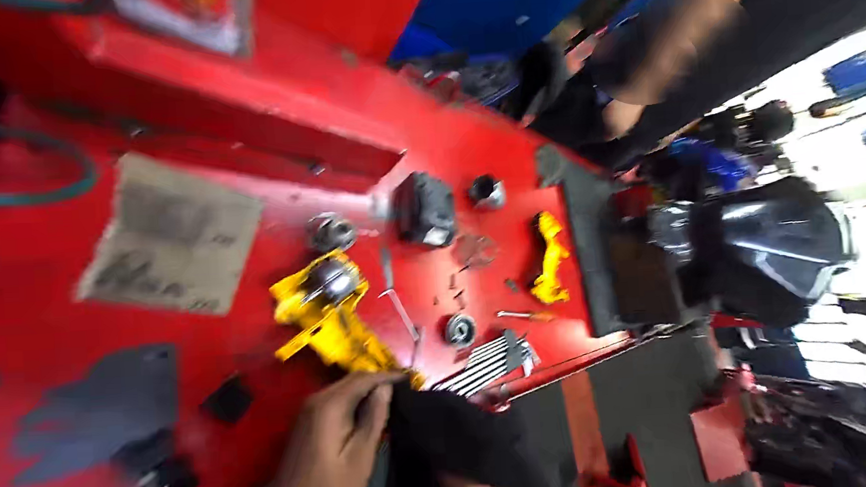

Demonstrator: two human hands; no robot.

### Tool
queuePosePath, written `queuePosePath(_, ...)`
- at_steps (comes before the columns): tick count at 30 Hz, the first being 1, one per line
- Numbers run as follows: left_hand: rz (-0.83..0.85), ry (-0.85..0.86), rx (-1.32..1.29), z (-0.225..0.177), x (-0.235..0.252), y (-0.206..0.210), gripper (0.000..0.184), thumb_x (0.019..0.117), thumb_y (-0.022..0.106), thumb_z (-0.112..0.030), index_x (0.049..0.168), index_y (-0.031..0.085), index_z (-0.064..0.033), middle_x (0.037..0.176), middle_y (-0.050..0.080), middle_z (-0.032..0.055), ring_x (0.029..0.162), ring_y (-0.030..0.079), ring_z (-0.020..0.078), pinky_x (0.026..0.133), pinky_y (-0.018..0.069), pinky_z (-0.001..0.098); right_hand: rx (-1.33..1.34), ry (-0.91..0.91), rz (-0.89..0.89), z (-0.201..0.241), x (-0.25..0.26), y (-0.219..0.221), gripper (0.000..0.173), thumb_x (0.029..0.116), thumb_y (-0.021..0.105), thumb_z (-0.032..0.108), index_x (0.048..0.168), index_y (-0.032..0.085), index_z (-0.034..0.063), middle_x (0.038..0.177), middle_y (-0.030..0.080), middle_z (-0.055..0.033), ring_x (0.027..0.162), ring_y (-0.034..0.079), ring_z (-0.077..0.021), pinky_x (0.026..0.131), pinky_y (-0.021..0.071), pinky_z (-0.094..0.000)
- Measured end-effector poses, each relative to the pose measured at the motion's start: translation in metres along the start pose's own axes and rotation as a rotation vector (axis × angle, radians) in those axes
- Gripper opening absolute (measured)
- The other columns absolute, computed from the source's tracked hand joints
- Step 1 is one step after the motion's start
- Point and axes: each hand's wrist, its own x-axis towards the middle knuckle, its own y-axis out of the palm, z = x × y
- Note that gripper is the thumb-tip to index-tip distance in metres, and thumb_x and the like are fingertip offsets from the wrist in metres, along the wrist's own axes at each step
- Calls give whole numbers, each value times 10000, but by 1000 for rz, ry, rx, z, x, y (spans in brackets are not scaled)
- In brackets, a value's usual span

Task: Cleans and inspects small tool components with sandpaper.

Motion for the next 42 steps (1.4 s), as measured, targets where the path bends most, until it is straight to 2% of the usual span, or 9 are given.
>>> queuePosePath(1,-25,-19,-3,3,0,2,304,1040,488,-261,1113,768,-166,977,744,-43,851,697,48,775,608,295,-10,26,-16,2,2,-2,243,988,575,115,1144,703,-20,948,741,-192,858,744,-307,770,607,-484)
queuePosePath(3,-37,-57,-29,3,-1,4,298,1040,485,-289,1105,768,-223,913,721,-95,749,659,26,670,580,260,-71,-20,-134,-1,4,1,216,965,607,121,1112,733,26,950,755,-137,868,747,-247,790,616,-441)
queuePosePath(10,-18,-71,-56,1,-3,1,278,1039,495,-264,1077,769,-238,831,700,-108,672,642,28,577,559,233,-141,-147,-315,-3,11,6,217,989,579,125,1119,738,54,964,763,-82,900,742,-150,835,603,-316)
queuePosePath(13,-25,-60,-23,2,-4,2,268,1037,503,-263,1064,769,-249,849,703,-125,705,650,13,600,559,213,-196,-217,-382,-14,14,14,224,995,554,142,1100,738,71,963,760,-57,929,730,-109,860,585,-268)
queuePosePath(20,-35,-48,-4,3,-4,5,265,1020,500,-271,1024,763,-238,825,684,-132,689,629,0,593,539,196,-190,-237,-419,-16,18,12,216,993,553,129,1085,737,63,955,759,-58,936,726,-100,871,577,-252)
queuePosePath(29,-22,-46,-23,5,-3,6,280,1025,494,-275,1076,769,-256,866,704,-135,713,642,-1,608,547,196,-219,-210,-381,-15,16,10,223,991,560,140,1098,741,66,961,764,-58,935,730,-109,872,576,-256)
queuePosePath(33,-39,-118,-88,3,-2,5,268,1029,512,-287,1066,775,-246,786,679,-106,633,625,42,536,536,215,-228,-207,-372,-17,13,11,222,994,560,138,1100,741,66,972,762,-59,946,728,-108,882,573,-255)
queuePosePath(36,-77,-155,-140,-1,-1,4,249,1027,534,-274,1074,774,-231,746,662,-94,609,611,54,518,520,223,-193,-172,-351,-9,1,7,233,1020,554,126,1095,741,9,989,766,-128,950,740,-175,897,563,-288)
queuePosePath(42,-116,-189,-181,-9,-3,1,235,1052,547,-214,1121,767,-171,747,659,-70,574,580,59,480,479,210,-170,-168,-370,-15,-18,16,223,1023,569,127,1024,730,-28,920,756,-145,904,731,-140,879,542,-215)
